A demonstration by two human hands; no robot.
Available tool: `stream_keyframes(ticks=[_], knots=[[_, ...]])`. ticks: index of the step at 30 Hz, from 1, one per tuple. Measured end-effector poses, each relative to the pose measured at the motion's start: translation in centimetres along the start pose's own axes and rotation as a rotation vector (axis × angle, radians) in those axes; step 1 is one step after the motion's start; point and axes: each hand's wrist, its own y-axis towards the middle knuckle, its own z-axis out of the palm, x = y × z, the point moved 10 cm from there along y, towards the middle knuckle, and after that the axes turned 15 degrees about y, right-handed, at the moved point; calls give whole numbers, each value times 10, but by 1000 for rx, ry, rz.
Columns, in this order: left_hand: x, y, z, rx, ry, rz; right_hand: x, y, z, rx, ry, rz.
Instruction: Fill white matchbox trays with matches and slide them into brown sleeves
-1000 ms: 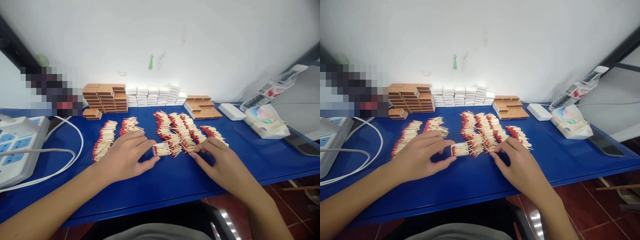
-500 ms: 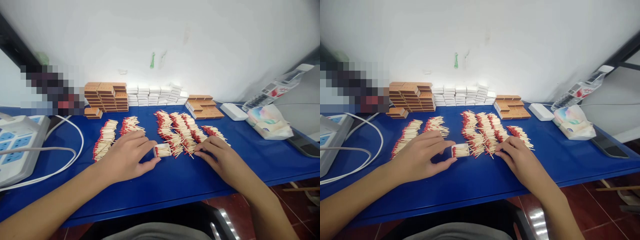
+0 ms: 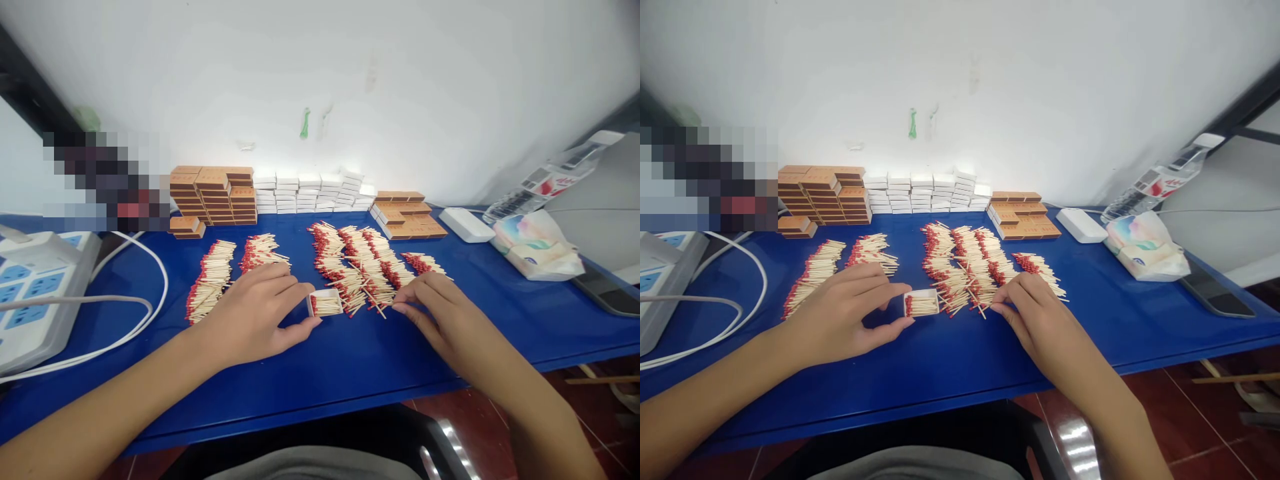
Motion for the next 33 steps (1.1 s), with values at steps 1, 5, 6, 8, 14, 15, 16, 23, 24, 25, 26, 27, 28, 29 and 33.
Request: stream_keyframes(ticks=[1, 5, 6, 8, 14, 15, 16, 23, 24, 25, 26, 27, 28, 29, 33], knots=[[-1, 0, 0, -3, -4, 1, 6, 1, 0, -2, 1, -2], [-4, 0, -2, -21, -19, 7, 38, 12, 10, 10, 20, -30], [-5, 0, -3, -24, -17, 8, 47, 16, 15, 14, 28, -47], [-7, 1, -3, -24, -13, 11, 65, 24, 22, 8, 31, -91], [-7, 1, -4, -18, -5, 19, 95, 42, 41, 11, -114, -215], [-7, 1, -4, -22, -1, 19, 97, 44, 43, 11, -129, -227], [-7, 2, -5, -26, 3, 19, 97, 46, 44, 6, -136, -234], [-6, 1, -4, -20, 11, 14, 79, 41, 30, -54, 7, -153], [-6, 1, -4, -20, 12, 12, 71, 37, 24, -68, 31, -129], [-5, 1, -4, -21, 13, 9, 62, 33, 16, -83, 45, -106], [-5, 1, -4, -23, 15, 7, 52, 29, 9, -98, 41, -88], [-5, 1, -4, -23, 15, 5, 42, 25, 1, -112, 24, -72], [-4, 1, -4, -22, 13, 3, 31, 20, -6, -119, 8, -61], [-4, 1, -3, -20, 10, 2, 20, 16, -10, -105, 0, -43], [-3, 1, -2, -14, 8, 1, -7, 3, -11, -15, 33, -28]])
